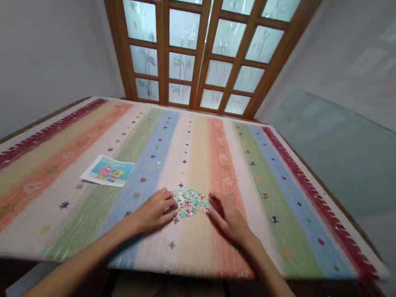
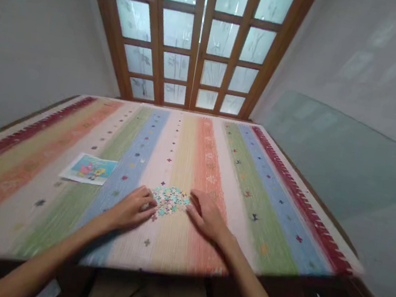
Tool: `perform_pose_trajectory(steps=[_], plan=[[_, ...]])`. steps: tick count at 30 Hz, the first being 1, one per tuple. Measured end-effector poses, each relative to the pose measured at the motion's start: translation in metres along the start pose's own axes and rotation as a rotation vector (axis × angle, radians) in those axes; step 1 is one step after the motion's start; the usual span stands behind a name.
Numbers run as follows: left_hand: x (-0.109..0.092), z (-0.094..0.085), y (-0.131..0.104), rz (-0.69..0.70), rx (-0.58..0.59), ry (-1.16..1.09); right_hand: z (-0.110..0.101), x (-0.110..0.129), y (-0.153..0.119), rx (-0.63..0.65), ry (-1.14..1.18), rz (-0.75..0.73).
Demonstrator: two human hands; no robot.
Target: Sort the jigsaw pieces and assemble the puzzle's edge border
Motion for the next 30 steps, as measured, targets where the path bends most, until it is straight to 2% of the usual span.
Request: perform_pose_trajectory(steps=[4,9,15,21,30], plan=[[0.002,-0.004,-0.003,-0.013,-0.017,-0.025,-0.002,0.0,0.005,-0.008,-0.032,-0.051],[0.014,-0.008,-0.011,-0.077,-0.055,-0.051,0.0,0.012,0.008,0.028,-0.108,-0.182],[0.023,-0.011,-0.015,-0.146,-0.125,-0.058,0.002,0.016,0.005,-0.004,-0.131,-0.184],[0.015,-0.003,-0.011,-0.139,-0.104,-0.021,0.002,0.017,0.002,-0.041,-0.13,-0.189],[0.02,-0.005,-0.013,-0.106,-0.073,-0.074,0.004,0.013,0.0,-0.041,-0.127,-0.172]])
Point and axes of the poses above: each hand's wrist, its own y-axis towards the middle knuckle, its own z-axis out of the palm, x = y × z, the point moved 10 cm from there along y, towards the middle knuckle, and after that the axes turned 9 degrees about -z, right-handed, at the moved point
